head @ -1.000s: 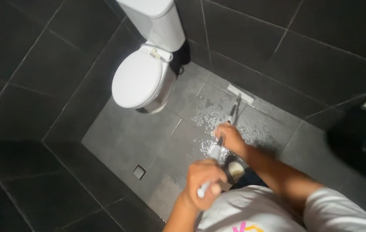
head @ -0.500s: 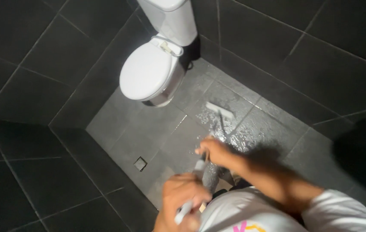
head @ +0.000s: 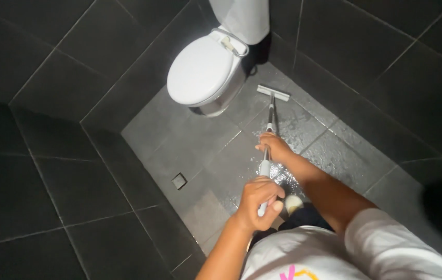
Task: The person uses a squeegee to push water across a tiled floor toward a drain, working in a small space between a toilet and a sink.
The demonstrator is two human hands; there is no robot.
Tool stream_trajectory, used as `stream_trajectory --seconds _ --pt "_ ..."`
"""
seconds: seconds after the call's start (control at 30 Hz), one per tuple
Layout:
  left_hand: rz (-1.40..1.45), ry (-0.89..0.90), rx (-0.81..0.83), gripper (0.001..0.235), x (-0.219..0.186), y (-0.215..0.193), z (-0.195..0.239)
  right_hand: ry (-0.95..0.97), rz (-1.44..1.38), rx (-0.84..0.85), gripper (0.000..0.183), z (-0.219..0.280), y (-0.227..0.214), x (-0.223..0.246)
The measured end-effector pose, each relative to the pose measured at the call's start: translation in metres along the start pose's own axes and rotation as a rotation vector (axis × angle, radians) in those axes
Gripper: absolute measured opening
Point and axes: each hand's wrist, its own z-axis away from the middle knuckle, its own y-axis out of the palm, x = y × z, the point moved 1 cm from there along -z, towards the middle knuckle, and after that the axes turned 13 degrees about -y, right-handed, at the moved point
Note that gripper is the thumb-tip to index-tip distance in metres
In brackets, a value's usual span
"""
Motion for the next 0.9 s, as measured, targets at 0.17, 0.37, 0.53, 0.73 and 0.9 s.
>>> stream_trajectory --seconds 0.17,0.37,0.53,0.73,0.9 --pt "0.028 -0.025 -0.038 0.029 -0.02 -0.036 0.028 0.195 -0.165 0.127 0.023 -0.006 0.048 0.032" --pt "0.139 0.074 0.112 0.045 -0.058 -0.074 0.077 0.103 -0.175 0.253 0.036 -0.008 0.012 0.161" --pt "0.111 0.077 -0.023 0.035 -0.035 -0.041 0.072 0.247 -0.108 0.308 0.027 -0.012 0.01 0.12" --pt "-0.068 -0.08 -0.132 0.009 0.005 -0.014 0.057 0.202 -0.068 0.364 0.02 -0.006 0.056 0.024" --pt "-0.035 -0.074 -0.252 0.009 -0.031 -0.058 0.101 0.135 -0.156 0.359 0.027 -0.008 0.109 0.085"
